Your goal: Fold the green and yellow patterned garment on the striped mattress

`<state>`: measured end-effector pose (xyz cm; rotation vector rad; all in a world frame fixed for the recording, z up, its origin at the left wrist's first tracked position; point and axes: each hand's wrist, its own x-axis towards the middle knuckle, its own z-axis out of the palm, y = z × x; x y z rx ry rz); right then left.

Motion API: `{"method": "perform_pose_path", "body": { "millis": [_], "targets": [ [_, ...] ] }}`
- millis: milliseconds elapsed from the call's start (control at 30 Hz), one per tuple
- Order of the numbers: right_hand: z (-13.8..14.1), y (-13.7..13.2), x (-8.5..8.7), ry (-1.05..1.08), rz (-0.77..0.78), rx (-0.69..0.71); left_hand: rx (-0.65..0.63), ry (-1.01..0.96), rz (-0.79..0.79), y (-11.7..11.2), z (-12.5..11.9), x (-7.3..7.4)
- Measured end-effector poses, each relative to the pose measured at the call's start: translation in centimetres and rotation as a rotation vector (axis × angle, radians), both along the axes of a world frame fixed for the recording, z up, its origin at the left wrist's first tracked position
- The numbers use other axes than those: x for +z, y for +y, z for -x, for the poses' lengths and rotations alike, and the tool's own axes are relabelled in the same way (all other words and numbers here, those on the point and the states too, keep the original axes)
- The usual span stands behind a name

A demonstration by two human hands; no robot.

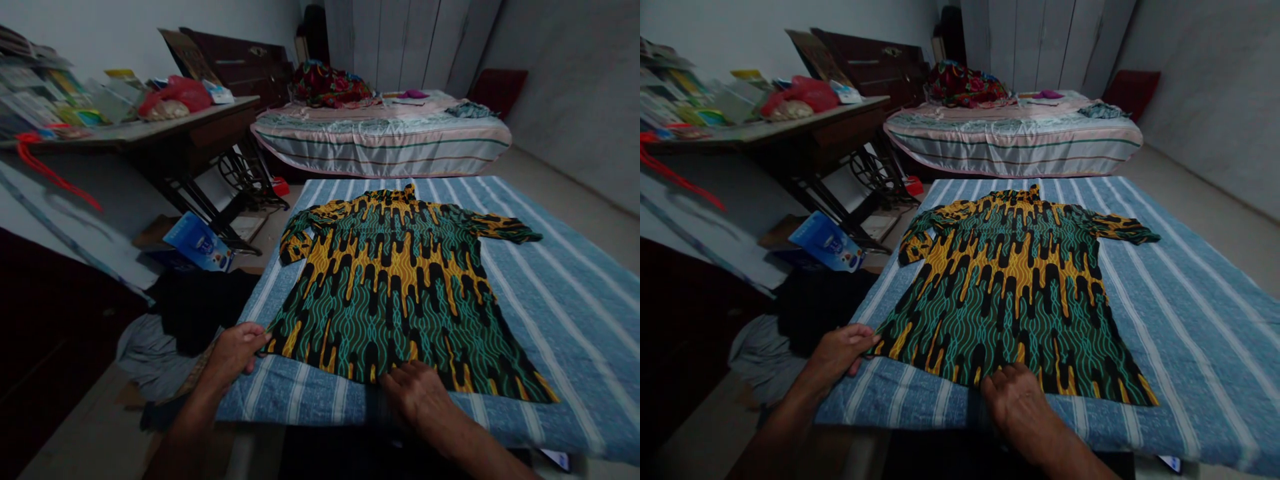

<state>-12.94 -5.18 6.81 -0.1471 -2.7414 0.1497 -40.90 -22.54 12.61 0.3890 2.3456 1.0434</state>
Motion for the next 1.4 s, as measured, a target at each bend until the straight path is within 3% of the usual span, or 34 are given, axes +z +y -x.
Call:
{"method": "perform_pose_path", "body": {
  "millis": [233,400,500,633,700,767,967,1100,1400],
  "targets": [
    [0.0,1.7,0.4,-0.095,0.134,-0.05,-0.042,0.107,0.159,0.3,0.4,-0.4],
    [0.7,3.9,1.8,-0.259,0.283,-0.088,-0.249,0.65,0.608,1.2,-1.3,1.2],
    [1.2,4.8,2.7,-0.288,0.353,-0.115,-0.391,0.851,0.479,2.2,-4.8,1.3],
    [2.0,5.7,3.4,-0.312,0.314,-0.152,-0.909,0.731,0.169,3.9,-10.4,0.3],
    [2.2,5.9,3.6,-0.314,0.274,-0.177,-1.087,0.717,0.166,4.8,-12.6,-0.1],
    [1.9,5.8,3.5,-0.275,0.243,-0.176,-1.165,0.745,0.213,5.6,-13.9,-0.3],
    [-0.4,3.4,1.7,-0.095,0.157,0.092,-1.213,0.747,0.29,7.1,-14.3,-0.6],
    [-1.1,2.1,0.2,-0.101,0.043,0.066,-1.232,0.737,0.316,7.7,-14.1,-0.7],
    [0.7,4.9,3.2,-0.257,0.132,-0.097,-1.259,0.818,0.325,8.0,-13.6,-1.5]
  ]
}}
